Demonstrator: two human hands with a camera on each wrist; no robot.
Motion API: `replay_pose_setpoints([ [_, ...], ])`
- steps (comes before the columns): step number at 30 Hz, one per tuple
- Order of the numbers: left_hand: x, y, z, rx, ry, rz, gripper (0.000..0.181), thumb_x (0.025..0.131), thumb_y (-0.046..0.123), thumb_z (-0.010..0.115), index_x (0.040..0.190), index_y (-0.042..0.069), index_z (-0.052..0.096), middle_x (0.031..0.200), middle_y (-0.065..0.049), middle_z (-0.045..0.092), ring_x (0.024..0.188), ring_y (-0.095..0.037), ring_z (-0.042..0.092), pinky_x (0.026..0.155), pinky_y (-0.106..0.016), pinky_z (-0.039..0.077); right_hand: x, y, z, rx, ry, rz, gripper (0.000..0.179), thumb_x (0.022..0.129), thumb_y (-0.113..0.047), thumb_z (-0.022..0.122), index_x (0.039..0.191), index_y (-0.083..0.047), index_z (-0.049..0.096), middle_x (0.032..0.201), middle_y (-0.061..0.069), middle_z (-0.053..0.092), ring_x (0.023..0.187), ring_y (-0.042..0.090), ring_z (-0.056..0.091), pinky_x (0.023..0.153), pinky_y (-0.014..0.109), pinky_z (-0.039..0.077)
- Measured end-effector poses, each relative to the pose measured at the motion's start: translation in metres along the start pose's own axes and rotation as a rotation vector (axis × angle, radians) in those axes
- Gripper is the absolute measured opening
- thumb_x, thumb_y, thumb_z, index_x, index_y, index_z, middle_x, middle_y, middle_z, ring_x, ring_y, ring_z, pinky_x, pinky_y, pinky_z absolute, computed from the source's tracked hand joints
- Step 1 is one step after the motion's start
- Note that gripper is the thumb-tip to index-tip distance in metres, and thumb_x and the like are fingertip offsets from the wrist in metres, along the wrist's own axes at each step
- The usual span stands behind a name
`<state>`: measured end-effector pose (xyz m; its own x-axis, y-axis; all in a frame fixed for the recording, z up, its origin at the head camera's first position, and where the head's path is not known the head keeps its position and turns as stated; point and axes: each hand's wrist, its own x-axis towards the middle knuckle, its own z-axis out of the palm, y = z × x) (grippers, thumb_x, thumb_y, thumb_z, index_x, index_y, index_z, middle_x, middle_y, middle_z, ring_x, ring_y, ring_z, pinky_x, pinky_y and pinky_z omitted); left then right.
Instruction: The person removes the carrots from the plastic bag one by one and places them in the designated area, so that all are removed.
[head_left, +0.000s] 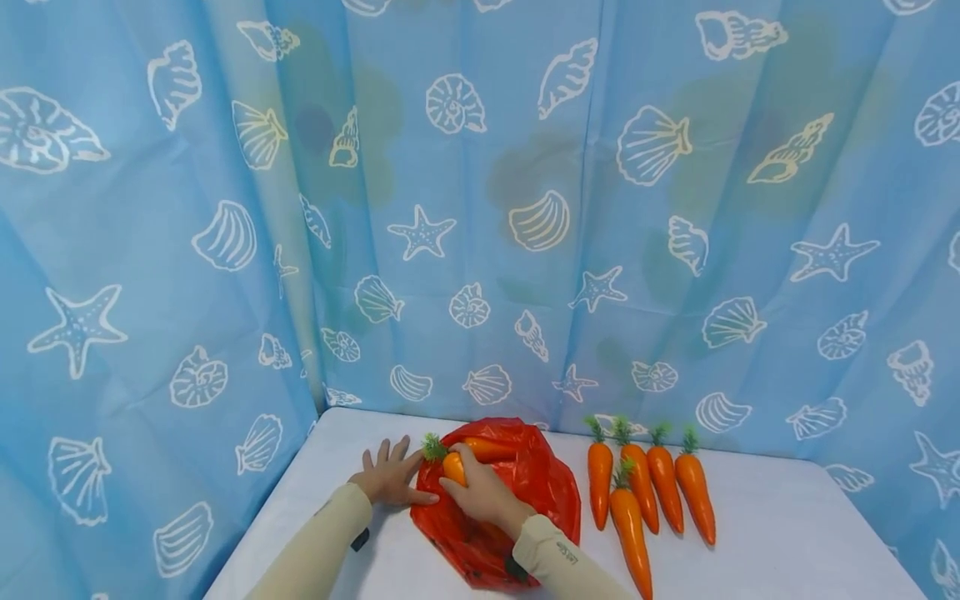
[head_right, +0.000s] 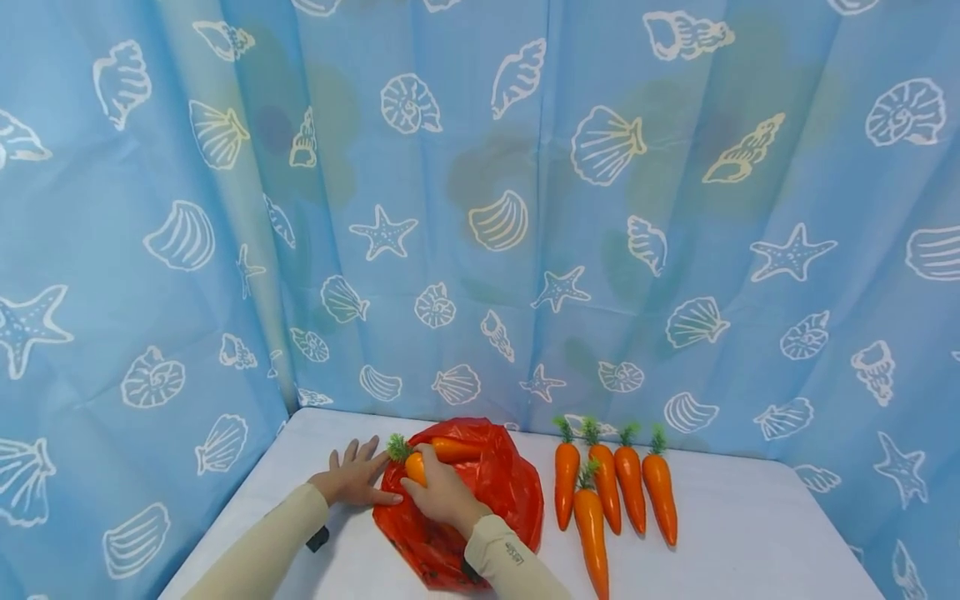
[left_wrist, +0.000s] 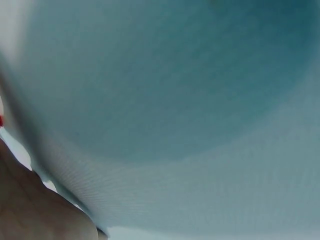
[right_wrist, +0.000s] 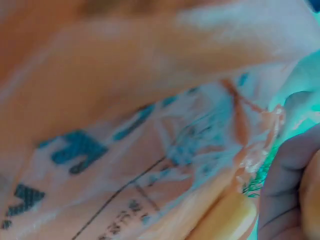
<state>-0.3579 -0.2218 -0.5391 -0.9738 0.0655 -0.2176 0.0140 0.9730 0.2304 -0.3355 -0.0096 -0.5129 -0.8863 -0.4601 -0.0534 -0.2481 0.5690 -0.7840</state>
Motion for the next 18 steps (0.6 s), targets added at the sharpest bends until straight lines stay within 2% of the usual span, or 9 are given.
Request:
replay_pose_setpoints([
  [4, 0.001, 0.001, -0.004, -0.010, -0.003, 0.000, 0.094, 0.070, 0.074, 0.070, 0.151, 0.036, 0.038, 0.164, -0.011, 0.023, 0.148, -0.049, 0.014, 0.115, -0.073, 0.006, -0.002, -0.008, -0.004, 0.190, 0.018, 0.020, 0.058, 0.097, -0.039, 0.062, 0.144, -0.026, 0.030, 0.111, 0.004, 0.055, 0.079, 0.022, 0.059, 0.077, 0.038, 0.061],
  [7, 0.000, 0.002, -0.006, -0.018, -0.013, -0.001, 0.094, 0.070, 0.074, 0.070, 0.150, 0.036, 0.038, 0.164, -0.012, 0.023, 0.148, -0.050, 0.014, 0.115, -0.073, 0.006, -0.005, -0.013, -0.007, 0.286, 0.039, 0.033, 0.061, 0.096, -0.042, 0.062, 0.145, -0.026, 0.030, 0.116, 0.007, 0.053, 0.082, 0.026, 0.058, 0.079, 0.042, 0.060],
  [8, -0.001, 0.002, -0.006, -0.020, -0.016, -0.002, 0.095, 0.070, 0.074, 0.070, 0.150, 0.036, 0.038, 0.164, -0.012, 0.023, 0.148, -0.050, 0.014, 0.115, -0.073, 0.006, -0.006, -0.014, -0.008, 0.290, 0.044, 0.034, 0.063, 0.095, -0.043, 0.063, 0.146, -0.026, 0.029, 0.119, 0.006, 0.053, 0.087, 0.024, 0.057, 0.082, 0.044, 0.059],
  [11, -0.002, 0.003, -0.006, -0.022, -0.017, -0.002, 0.095, 0.070, 0.074, 0.070, 0.150, 0.035, 0.038, 0.164, -0.012, 0.023, 0.148, -0.050, 0.014, 0.115, -0.073, 0.005, -0.011, -0.017, -0.011, 0.302, 0.036, 0.036, 0.066, 0.094, -0.045, 0.064, 0.147, -0.027, 0.029, 0.122, 0.006, 0.052, 0.086, 0.023, 0.057, 0.078, 0.042, 0.060],
  [15, -0.003, 0.004, -0.006, -0.021, -0.030, -0.011, 0.094, 0.070, 0.073, 0.071, 0.150, 0.035, 0.039, 0.164, -0.012, 0.023, 0.147, -0.050, 0.014, 0.115, -0.073, 0.005, -0.018, -0.019, -0.014, 0.343, -0.014, 0.044, 0.062, 0.095, -0.043, 0.064, 0.146, -0.029, 0.030, 0.116, 0.007, 0.055, 0.065, 0.022, 0.057, 0.065, 0.031, 0.059],
  [18, -0.003, 0.004, -0.006, -0.015, -0.039, -0.016, 0.095, 0.070, 0.073, 0.071, 0.150, 0.035, 0.039, 0.164, -0.012, 0.023, 0.147, -0.050, 0.014, 0.115, -0.073, 0.004, -0.023, -0.020, -0.017, 0.334, -0.017, 0.028, 0.061, 0.095, -0.042, 0.064, 0.145, -0.028, 0.032, 0.122, 0.004, 0.054, 0.081, 0.021, 0.059, 0.075, 0.037, 0.060],
])
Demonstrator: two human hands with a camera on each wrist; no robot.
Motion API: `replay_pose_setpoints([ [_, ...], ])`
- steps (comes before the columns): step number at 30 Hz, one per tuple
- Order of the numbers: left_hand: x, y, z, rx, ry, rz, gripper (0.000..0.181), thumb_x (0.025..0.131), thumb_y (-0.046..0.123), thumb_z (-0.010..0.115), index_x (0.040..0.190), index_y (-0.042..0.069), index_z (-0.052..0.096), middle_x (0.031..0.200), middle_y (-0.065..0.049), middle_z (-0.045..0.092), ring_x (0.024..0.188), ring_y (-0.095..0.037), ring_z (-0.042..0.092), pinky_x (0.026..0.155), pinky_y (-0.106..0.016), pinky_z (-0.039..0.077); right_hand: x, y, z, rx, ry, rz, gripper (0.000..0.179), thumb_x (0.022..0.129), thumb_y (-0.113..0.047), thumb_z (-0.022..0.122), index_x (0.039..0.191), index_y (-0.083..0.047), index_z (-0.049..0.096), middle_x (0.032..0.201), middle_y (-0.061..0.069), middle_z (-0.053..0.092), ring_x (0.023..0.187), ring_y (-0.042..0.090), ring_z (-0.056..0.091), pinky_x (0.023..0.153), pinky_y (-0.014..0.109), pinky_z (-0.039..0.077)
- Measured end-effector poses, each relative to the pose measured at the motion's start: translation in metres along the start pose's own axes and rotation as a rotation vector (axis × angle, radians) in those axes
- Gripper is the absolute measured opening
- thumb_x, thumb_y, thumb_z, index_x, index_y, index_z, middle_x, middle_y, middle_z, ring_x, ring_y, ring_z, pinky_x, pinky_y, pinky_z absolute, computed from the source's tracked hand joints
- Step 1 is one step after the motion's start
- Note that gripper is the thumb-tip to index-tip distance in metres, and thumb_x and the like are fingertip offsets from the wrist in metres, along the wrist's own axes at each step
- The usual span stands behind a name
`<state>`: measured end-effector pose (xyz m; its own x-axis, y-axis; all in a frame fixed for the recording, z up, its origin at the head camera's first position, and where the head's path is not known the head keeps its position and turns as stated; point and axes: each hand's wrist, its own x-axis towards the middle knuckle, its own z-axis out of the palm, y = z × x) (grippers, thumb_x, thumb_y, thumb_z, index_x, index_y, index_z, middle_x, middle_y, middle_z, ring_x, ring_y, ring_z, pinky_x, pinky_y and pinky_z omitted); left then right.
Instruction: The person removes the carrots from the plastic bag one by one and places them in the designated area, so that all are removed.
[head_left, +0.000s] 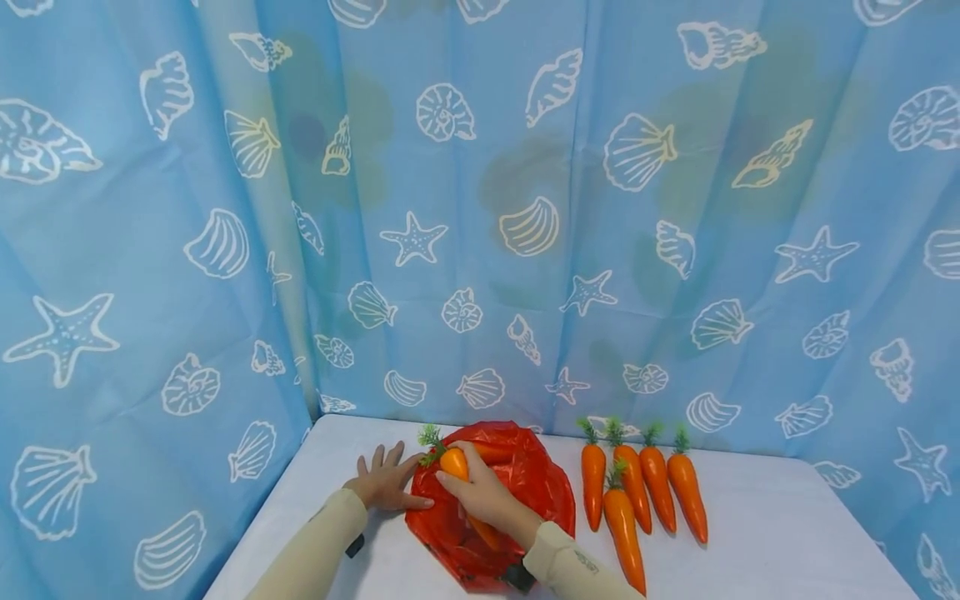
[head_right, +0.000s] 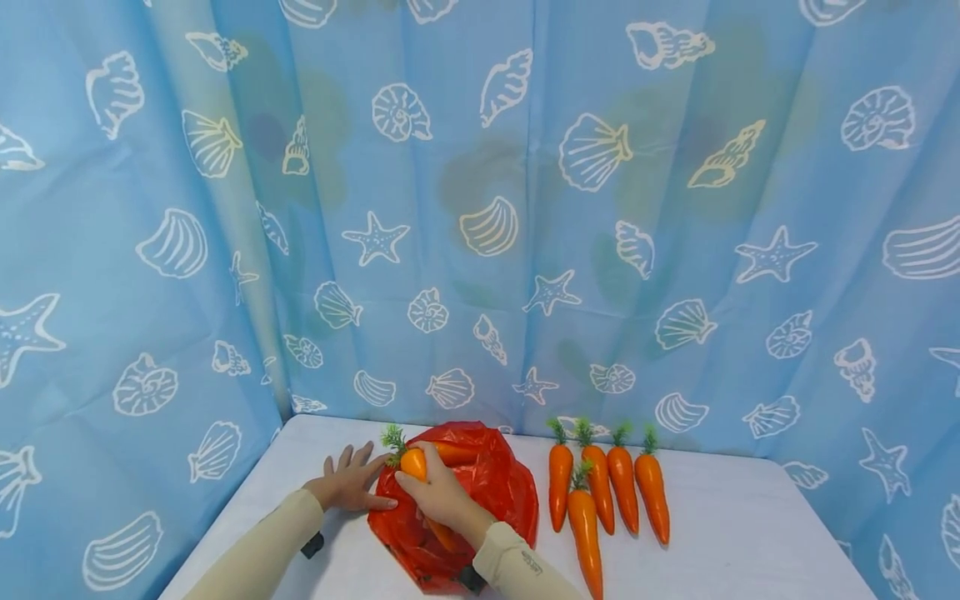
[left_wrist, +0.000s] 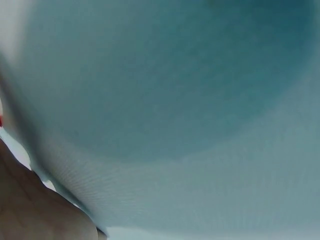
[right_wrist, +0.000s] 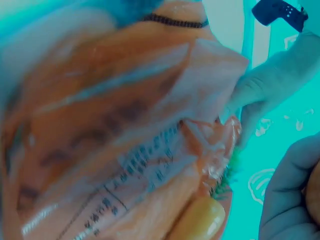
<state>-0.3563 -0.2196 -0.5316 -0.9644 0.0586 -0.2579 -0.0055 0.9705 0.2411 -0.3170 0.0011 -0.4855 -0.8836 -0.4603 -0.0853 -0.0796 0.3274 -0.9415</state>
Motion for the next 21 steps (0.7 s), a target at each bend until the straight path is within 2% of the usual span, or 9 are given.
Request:
replay_pose_setpoints([
  [1, 0.000, -0.001, 0.000, 0.000, 0.002, 0.001, 0.095, 0.070, 0.073, 0.071, 0.150, 0.035, 0.039, 0.164, -0.012, 0.023, 0.147, -0.051, 0.014, 0.115, -0.074, 0.004, -0.001, -0.001, -0.001, -0.004, 0.005, -0.007, 0.061, 0.095, -0.042, 0.065, 0.144, -0.028, 0.032, 0.123, 0.004, 0.053, 0.087, 0.023, 0.059, 0.077, 0.039, 0.060],
  [4, 0.001, -0.003, 0.002, 0.006, 0.009, 0.004, 0.096, 0.069, 0.075, 0.070, 0.150, 0.035, 0.039, 0.164, -0.013, 0.023, 0.147, -0.051, 0.014, 0.115, -0.074, 0.004, -0.001, -0.003, -0.005, -0.007, 0.025, -0.040, 0.061, 0.095, -0.040, 0.064, 0.145, -0.025, 0.032, 0.121, 0.005, 0.053, 0.084, 0.022, 0.059, 0.072, 0.037, 0.060],
  [8, 0.002, -0.006, 0.004, 0.010, 0.015, 0.013, 0.097, 0.068, 0.077, 0.069, 0.150, 0.034, 0.039, 0.164, -0.013, 0.023, 0.147, -0.052, 0.013, 0.114, -0.074, 0.004, -0.002, -0.005, -0.013, -0.004, 0.006, -0.070, 0.058, 0.096, -0.039, 0.063, 0.144, -0.026, 0.033, 0.106, 0.008, 0.055, 0.056, 0.019, 0.052, 0.056, 0.026, 0.053],
  [14, 0.003, -0.006, 0.003, -0.012, 0.010, 0.021, 0.098, 0.068, 0.078, 0.068, 0.151, 0.035, 0.038, 0.165, -0.012, 0.022, 0.148, -0.051, 0.011, 0.115, -0.074, 0.002, -0.014, -0.008, -0.031, -0.045, -0.070, -0.089, 0.052, 0.097, -0.040, 0.062, 0.140, -0.028, 0.035, 0.095, 0.009, 0.055, 0.054, 0.019, 0.051, 0.055, 0.029, 0.052],
  [21, 0.001, -0.001, 0.003, -0.039, -0.004, 0.016, 0.100, 0.068, 0.078, 0.069, 0.152, 0.034, 0.037, 0.165, -0.012, 0.019, 0.149, -0.050, 0.008, 0.115, -0.072, -0.003, -0.031, -0.013, -0.053, -0.093, -0.074, -0.068, 0.061, 0.094, -0.049, 0.063, 0.143, -0.028, 0.035, 0.099, 0.009, 0.056, 0.053, 0.019, 0.049, 0.056, 0.030, 0.052],
])
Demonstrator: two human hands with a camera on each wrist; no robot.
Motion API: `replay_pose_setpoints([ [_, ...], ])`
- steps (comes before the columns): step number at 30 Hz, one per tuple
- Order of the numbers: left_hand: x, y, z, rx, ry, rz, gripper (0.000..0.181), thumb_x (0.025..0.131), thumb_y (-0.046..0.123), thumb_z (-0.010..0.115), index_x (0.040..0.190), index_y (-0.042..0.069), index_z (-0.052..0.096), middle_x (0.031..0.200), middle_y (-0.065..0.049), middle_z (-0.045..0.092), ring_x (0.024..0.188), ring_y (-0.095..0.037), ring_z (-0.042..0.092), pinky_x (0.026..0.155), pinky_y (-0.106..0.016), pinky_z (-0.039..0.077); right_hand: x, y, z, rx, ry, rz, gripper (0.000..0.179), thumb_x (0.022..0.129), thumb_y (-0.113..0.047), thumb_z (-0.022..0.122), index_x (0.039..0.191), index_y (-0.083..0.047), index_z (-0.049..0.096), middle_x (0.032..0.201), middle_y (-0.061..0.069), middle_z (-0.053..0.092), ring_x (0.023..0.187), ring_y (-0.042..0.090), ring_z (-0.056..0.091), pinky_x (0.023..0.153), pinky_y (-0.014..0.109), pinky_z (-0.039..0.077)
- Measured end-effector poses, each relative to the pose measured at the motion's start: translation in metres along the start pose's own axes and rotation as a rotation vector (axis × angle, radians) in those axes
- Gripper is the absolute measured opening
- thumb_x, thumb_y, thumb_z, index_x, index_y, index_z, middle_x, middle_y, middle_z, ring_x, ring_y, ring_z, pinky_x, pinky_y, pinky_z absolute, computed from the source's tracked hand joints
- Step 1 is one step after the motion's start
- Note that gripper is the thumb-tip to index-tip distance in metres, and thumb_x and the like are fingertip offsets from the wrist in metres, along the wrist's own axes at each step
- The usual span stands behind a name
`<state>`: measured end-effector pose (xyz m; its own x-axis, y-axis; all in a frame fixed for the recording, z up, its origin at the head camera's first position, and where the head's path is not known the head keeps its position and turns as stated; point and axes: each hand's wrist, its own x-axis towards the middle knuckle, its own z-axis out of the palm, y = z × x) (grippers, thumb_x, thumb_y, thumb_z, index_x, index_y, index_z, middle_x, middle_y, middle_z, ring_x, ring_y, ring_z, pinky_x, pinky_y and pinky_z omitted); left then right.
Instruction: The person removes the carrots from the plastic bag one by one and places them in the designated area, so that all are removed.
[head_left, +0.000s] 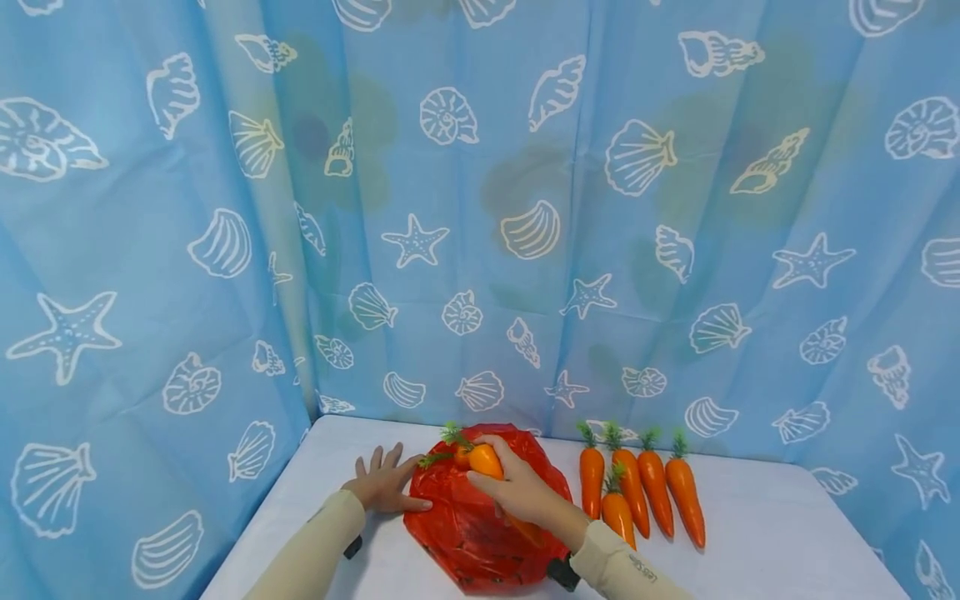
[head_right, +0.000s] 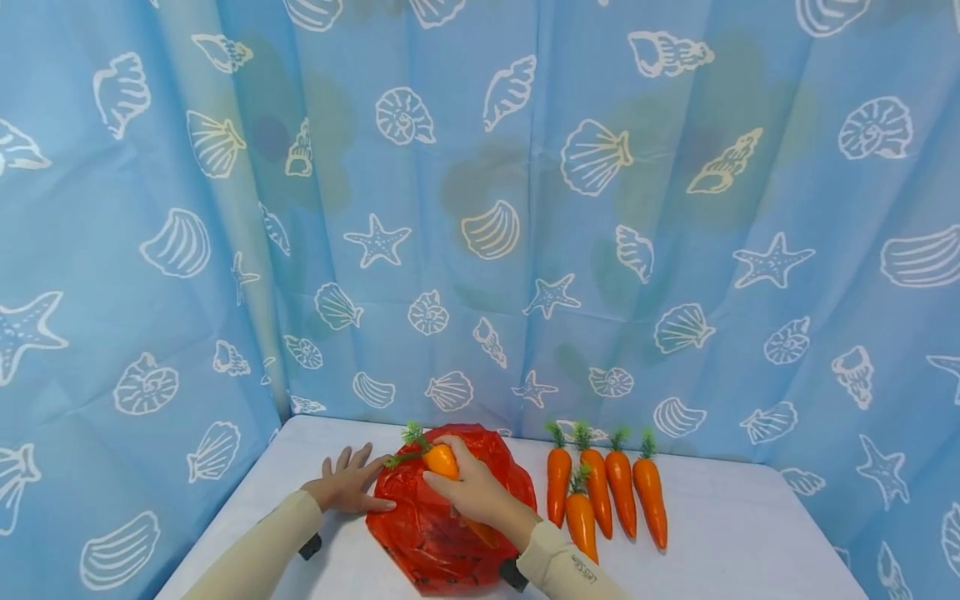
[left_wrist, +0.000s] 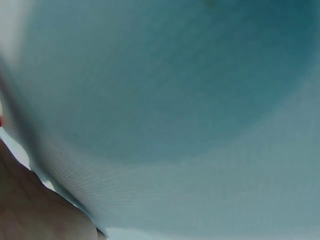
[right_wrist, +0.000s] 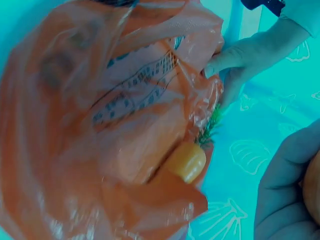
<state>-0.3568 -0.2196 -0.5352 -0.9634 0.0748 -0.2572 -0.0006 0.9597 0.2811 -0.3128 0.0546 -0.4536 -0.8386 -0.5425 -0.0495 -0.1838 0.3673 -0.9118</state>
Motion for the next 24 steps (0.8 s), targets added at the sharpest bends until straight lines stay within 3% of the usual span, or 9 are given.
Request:
replay_pose_setpoints([
  [6, 0.000, -0.002, 0.003, -0.026, -0.001, 0.012, 0.103, 0.064, 0.080, 0.068, 0.152, 0.036, 0.036, 0.166, -0.012, 0.018, 0.150, -0.050, 0.005, 0.115, -0.071, -0.006, -0.013, 0.001, -0.018, -0.009, 0.005, -0.001, 0.063, 0.095, -0.046, 0.063, 0.146, -0.024, 0.032, 0.098, 0.010, 0.053, 0.053, 0.018, 0.049, 0.054, 0.030, 0.052],
  [12, -0.001, -0.006, 0.001, -0.014, 0.016, -0.002, 0.101, 0.065, 0.079, 0.069, 0.151, 0.037, 0.037, 0.166, -0.010, 0.019, 0.149, -0.049, 0.008, 0.115, -0.072, -0.002, -0.019, 0.007, -0.033, -0.034, 0.042, -0.008, 0.060, 0.097, -0.042, 0.061, 0.145, -0.022, 0.033, 0.092, 0.011, 0.054, 0.053, 0.018, 0.050, 0.053, 0.032, 0.052],
  [20, -0.005, -0.005, 0.001, -0.019, 0.028, 0.001, 0.101, 0.065, 0.076, 0.071, 0.152, 0.035, 0.037, 0.165, -0.012, 0.020, 0.149, -0.050, 0.009, 0.115, -0.072, 0.000, -0.035, 0.020, -0.059, -0.041, 0.101, 0.040, 0.059, 0.099, -0.035, 0.060, 0.148, -0.021, 0.031, 0.100, 0.016, 0.055, 0.052, 0.020, 0.052, 0.052, 0.034, 0.051],
  [24, -0.005, -0.004, -0.002, -0.001, 0.043, 0.009, 0.100, 0.066, 0.075, 0.072, 0.151, 0.035, 0.038, 0.165, -0.012, 0.021, 0.149, -0.050, 0.011, 0.116, -0.072, 0.003, -0.043, 0.028, -0.073, -0.078, 0.168, 0.074, 0.062, 0.096, -0.039, 0.064, 0.147, -0.021, 0.034, 0.109, 0.015, 0.055, 0.065, 0.022, 0.056, 0.057, 0.034, 0.053],
])
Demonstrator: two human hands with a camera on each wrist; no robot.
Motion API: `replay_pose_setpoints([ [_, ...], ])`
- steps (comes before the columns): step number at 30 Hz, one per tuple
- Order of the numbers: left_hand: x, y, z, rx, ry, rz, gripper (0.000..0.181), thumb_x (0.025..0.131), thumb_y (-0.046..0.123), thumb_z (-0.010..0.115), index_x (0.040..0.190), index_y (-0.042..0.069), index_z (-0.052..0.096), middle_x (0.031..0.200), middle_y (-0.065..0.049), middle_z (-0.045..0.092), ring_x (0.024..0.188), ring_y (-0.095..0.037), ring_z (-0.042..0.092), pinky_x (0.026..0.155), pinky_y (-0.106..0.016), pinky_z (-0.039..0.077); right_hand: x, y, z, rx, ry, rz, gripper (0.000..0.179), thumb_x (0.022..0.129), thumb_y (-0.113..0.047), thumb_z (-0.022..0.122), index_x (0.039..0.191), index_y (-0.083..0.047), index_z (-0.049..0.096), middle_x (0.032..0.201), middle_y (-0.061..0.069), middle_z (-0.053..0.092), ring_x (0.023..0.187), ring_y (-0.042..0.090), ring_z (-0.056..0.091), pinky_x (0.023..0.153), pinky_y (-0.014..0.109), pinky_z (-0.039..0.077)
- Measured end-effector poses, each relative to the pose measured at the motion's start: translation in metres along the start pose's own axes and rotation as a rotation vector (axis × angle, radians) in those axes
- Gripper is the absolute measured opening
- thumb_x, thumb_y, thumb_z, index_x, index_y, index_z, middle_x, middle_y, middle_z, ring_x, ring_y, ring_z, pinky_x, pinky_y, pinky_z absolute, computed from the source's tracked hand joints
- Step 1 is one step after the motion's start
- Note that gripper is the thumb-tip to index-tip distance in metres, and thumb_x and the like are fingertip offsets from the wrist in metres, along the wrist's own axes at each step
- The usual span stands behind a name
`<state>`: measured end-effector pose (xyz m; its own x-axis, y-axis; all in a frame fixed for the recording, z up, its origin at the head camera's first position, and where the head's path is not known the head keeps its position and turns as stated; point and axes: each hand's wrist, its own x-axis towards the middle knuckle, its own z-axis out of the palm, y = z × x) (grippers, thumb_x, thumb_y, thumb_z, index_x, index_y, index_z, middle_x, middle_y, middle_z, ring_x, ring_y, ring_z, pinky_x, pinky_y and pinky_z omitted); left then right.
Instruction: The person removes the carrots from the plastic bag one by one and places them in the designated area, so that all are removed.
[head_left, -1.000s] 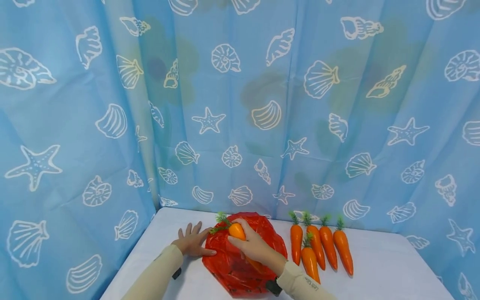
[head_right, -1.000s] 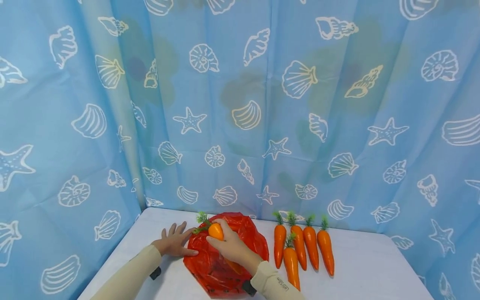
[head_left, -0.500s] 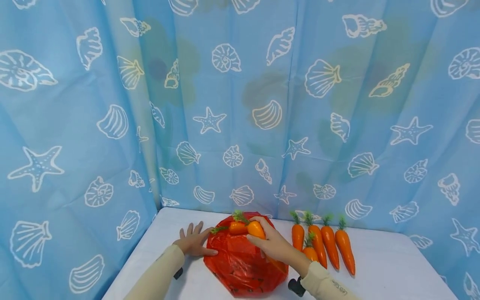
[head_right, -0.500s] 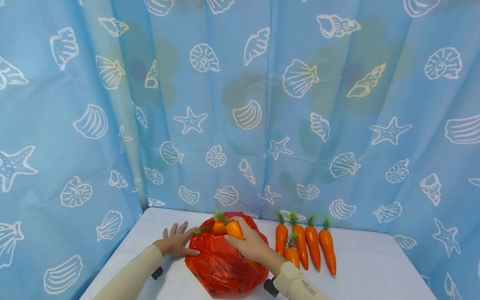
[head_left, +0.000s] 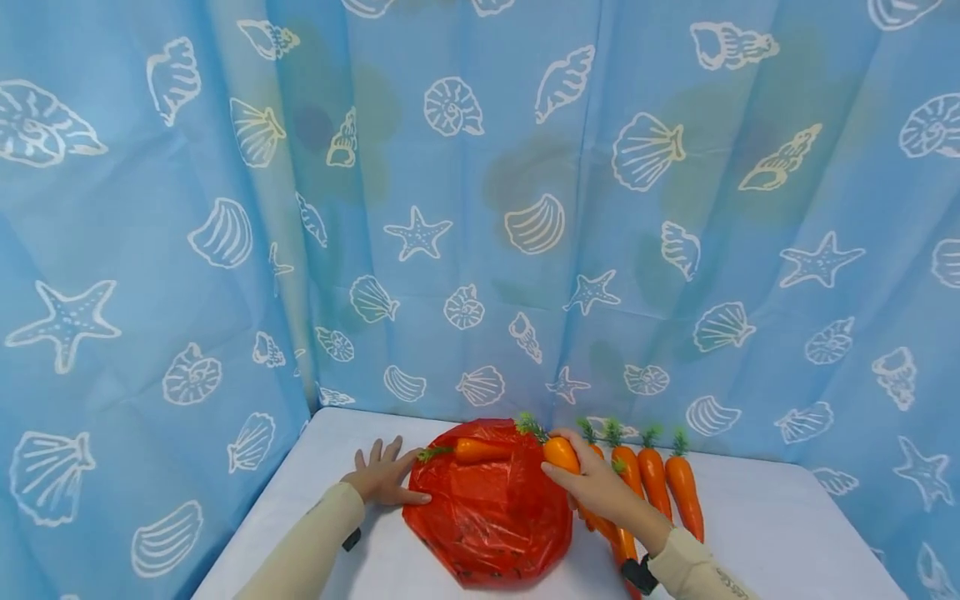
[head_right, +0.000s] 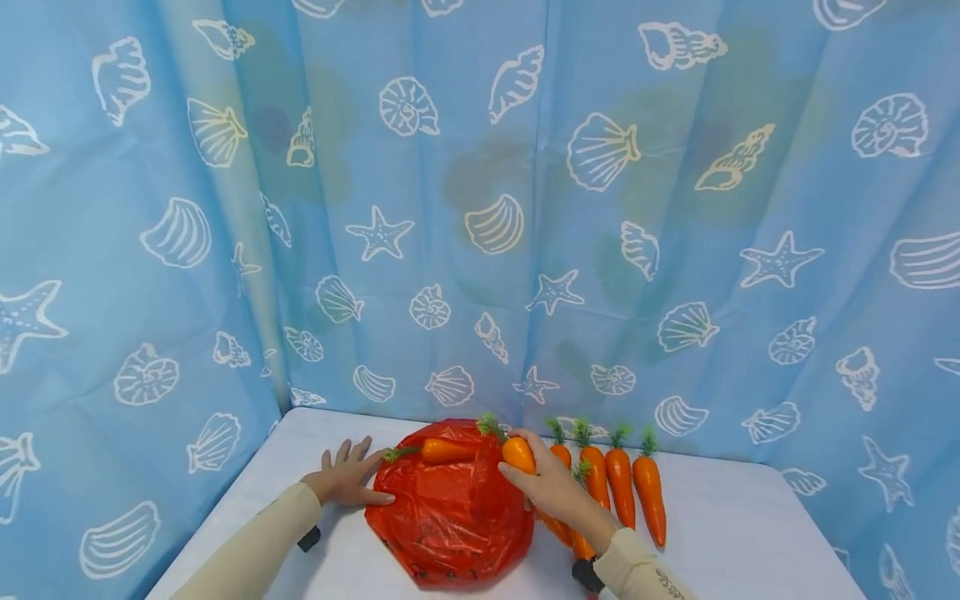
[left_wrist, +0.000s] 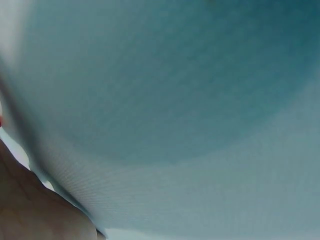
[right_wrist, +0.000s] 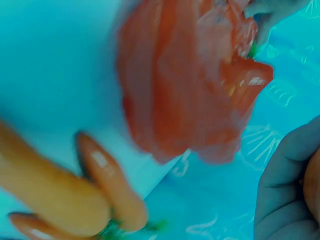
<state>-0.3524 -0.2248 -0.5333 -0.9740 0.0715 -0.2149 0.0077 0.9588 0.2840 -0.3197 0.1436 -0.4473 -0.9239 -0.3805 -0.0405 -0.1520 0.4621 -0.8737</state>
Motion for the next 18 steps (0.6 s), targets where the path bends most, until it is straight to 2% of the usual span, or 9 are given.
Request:
replay_pose_setpoints([
  [3, 0.001, -0.001, -0.001, 0.022, 0.001, -0.008, 0.100, 0.066, 0.075, 0.072, 0.152, 0.036, 0.037, 0.165, -0.011, 0.021, 0.149, -0.050, 0.011, 0.115, -0.073, 0.004, -0.004, 0.008, -0.010, -0.017, 0.054, 0.031, 0.065, 0.093, -0.041, 0.067, 0.146, -0.021, 0.036, 0.116, 0.013, 0.055, 0.071, 0.025, 0.058, 0.061, 0.035, 0.055],
  [7, 0.001, -0.001, -0.003, 0.030, -0.009, 0.001, 0.100, 0.068, 0.075, 0.071, 0.153, 0.036, 0.035, 0.165, -0.012, 0.020, 0.148, -0.050, 0.011, 0.115, -0.073, 0.004, -0.012, 0.018, -0.025, -0.036, 0.115, 0.106, 0.068, 0.091, -0.043, 0.069, 0.147, -0.022, 0.035, 0.113, 0.014, 0.055, 0.066, 0.027, 0.058, 0.060, 0.035, 0.055],
  [9, 0.000, 0.000, -0.004, 0.030, -0.014, 0.008, 0.100, 0.068, 0.075, 0.071, 0.153, 0.035, 0.035, 0.165, -0.013, 0.019, 0.148, -0.050, 0.010, 0.115, -0.073, 0.004, -0.017, 0.024, -0.033, -0.053, 0.138, 0.130, 0.071, 0.091, -0.046, 0.068, 0.148, -0.022, 0.034, 0.114, 0.014, 0.054, 0.071, 0.026, 0.059, 0.062, 0.034, 0.056],
  [11, -0.001, 0.001, -0.004, 0.023, -0.015, 0.013, 0.100, 0.068, 0.074, 0.071, 0.153, 0.034, 0.035, 0.165, -0.014, 0.020, 0.148, -0.051, 0.011, 0.114, -0.074, 0.004, -0.020, 0.030, -0.042, -0.066, 0.161, 0.138, 0.072, 0.091, -0.049, 0.067, 0.148, -0.021, 0.033, 0.116, 0.013, 0.054, 0.082, 0.025, 0.058, 0.066, 0.033, 0.056],
  [18, -0.004, 0.006, -0.004, 0.019, -0.028, 0.022, 0.100, 0.069, 0.073, 0.071, 0.153, 0.033, 0.035, 0.164, -0.015, 0.020, 0.147, -0.052, 0.011, 0.114, -0.075, 0.005, -0.030, 0.055, -0.066, -0.024, 0.247, 0.162, 0.074, 0.094, -0.047, 0.064, 0.151, -0.019, 0.025, 0.120, 0.019, 0.050, 0.079, 0.028, 0.058, 0.067, 0.035, 0.057],
])
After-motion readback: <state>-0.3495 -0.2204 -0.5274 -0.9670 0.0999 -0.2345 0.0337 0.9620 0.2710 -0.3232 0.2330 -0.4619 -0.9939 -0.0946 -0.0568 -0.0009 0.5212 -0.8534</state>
